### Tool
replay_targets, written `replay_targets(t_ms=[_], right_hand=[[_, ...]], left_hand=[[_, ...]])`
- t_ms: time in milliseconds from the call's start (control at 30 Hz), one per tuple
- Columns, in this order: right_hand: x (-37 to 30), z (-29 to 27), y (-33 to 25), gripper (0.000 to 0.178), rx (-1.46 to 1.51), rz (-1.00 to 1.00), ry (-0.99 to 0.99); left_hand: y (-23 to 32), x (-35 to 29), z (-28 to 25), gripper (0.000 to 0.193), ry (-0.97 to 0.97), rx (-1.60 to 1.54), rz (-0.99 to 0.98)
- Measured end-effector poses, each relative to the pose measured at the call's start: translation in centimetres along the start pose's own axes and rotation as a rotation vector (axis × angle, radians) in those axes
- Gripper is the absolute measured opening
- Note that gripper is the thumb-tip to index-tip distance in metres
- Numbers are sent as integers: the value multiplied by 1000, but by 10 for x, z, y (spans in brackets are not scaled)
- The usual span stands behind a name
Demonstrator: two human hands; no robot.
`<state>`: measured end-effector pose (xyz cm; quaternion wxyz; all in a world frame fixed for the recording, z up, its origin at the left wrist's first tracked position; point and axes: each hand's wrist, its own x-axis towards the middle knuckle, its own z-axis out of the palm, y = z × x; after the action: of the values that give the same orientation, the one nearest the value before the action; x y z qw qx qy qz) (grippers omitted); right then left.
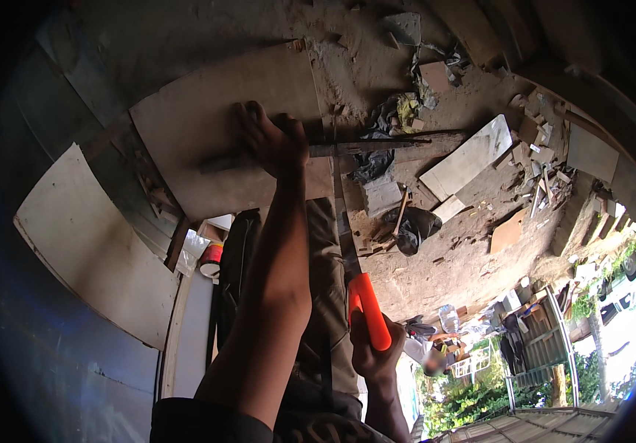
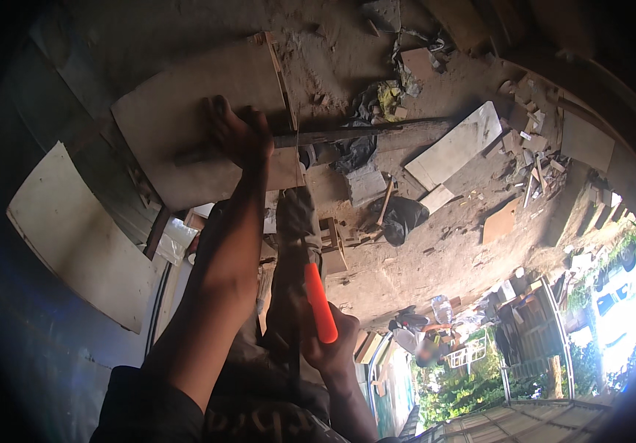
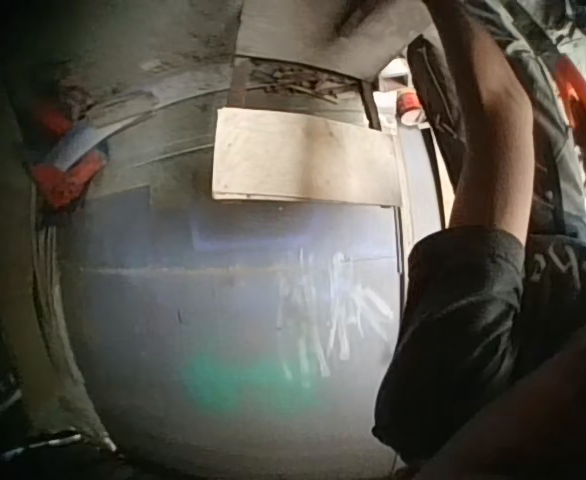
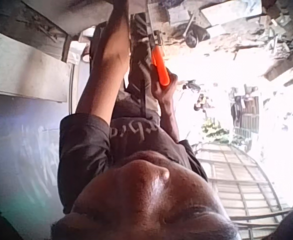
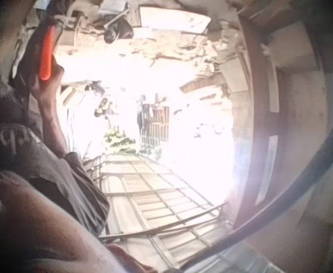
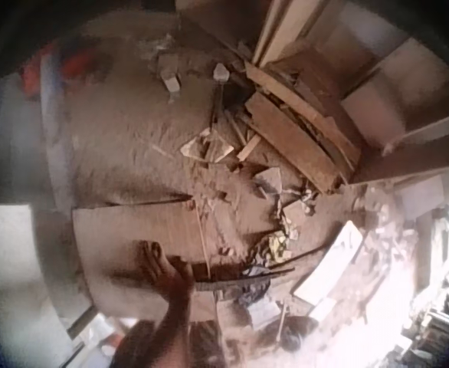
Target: The person uses a hammer to remove a wooden slat from a chair frame. They then use a hand saw to cut the slat to size. Finally, they reattach the slat to the chair frame using the hammer.
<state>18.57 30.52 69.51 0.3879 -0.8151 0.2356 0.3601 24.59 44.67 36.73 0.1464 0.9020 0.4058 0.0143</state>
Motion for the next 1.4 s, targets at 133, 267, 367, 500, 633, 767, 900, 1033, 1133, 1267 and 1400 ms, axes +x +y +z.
replay_targets(t_ms=[133,267,367,500,633,767,900,1033,1133,1267,1400], right_hand=[[-8,-2,4,26,-61,21,19],[-5,-3,8,25,-54,-44,10],[-9,1,11,24,8,-37,19],[-16,5,38,22,-20,-150,43],[5,14,52,14,-19,-273,28],[25,35,72,15,26,-180,28],[31,37,74,18,-12,-167,29],[29,34,72,17,-4,-153,23],[31,35,75,17,11,-173,26],[30,37,74,17,70,-150,36],[28,37,78,19,85,-158,33]], left_hand=[[-10,0,3,71,29,-140,4],[-9,-4,5,72,32,-60,41],[-6,-3,3,73,3,-58,19],[-12,-4,4,73,39,-24,83],[-7,-4,7,71,-22,23,26],[-9,-1,4,70,6,-4,49],[-5,-4,-1,71,-19,-34,15],[-6,-3,-1,71,-27,-40,16],[-7,-2,0,71,-1,-46,29],[-3,-2,-1,70,7,-1,28],[-5,-5,3,69,35,-8,41]])
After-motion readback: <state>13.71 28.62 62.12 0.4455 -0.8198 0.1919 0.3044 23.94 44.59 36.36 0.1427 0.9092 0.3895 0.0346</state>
